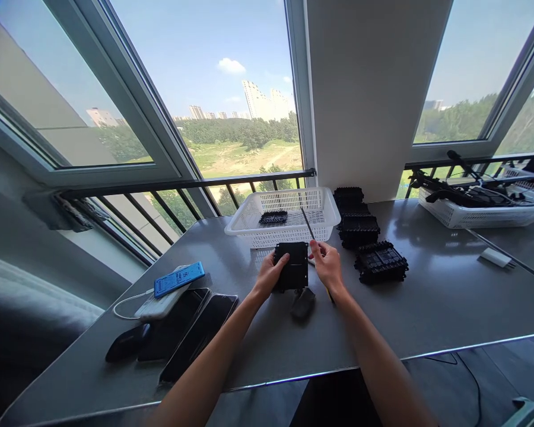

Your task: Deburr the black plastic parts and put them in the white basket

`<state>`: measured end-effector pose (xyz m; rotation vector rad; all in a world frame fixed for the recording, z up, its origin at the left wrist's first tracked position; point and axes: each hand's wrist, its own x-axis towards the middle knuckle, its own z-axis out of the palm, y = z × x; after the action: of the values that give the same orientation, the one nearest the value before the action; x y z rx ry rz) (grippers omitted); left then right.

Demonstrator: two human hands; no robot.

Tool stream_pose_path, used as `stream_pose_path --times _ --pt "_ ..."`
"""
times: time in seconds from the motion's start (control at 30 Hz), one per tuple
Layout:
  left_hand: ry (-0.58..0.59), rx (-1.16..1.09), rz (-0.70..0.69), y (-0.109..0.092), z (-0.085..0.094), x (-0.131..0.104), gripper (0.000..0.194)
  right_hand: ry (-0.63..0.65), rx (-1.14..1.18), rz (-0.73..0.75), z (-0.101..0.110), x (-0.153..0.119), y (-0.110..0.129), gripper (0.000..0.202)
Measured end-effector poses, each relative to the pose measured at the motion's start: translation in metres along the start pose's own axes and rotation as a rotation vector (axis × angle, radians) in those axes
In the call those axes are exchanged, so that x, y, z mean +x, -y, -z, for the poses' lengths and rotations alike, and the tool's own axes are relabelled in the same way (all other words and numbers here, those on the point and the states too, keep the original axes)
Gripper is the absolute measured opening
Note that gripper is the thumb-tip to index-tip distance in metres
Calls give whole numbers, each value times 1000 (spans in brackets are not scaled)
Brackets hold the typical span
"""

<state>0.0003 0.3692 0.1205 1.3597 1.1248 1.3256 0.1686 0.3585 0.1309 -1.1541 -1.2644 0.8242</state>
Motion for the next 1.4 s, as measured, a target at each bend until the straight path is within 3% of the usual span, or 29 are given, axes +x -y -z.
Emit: stream_pose_path --times 0.13,0.33,0.53,0.77,1.23,1.4 --pt "-152 -6 -76 -1 5 2 35 -59 161 -95 0 1 2 64" --pt "-205 -74 -101 -10 4 -3 38 103 302 -177 -4 -5 14 52" --pt "-243 73 -177 -14 0 -8 29 274 102 -92 -14 -19 22 42" --pt "-273 224 -225 -13 -1 -12 28 229 -252 126 -17 -23 19 33" --pt "-288 216 -230 -18 2 -13 27 116 -340 109 -12 -23 25 32" --pt "-262 231 -226 -16 -1 -15 28 229 -339 188 -16 -26 26 34"
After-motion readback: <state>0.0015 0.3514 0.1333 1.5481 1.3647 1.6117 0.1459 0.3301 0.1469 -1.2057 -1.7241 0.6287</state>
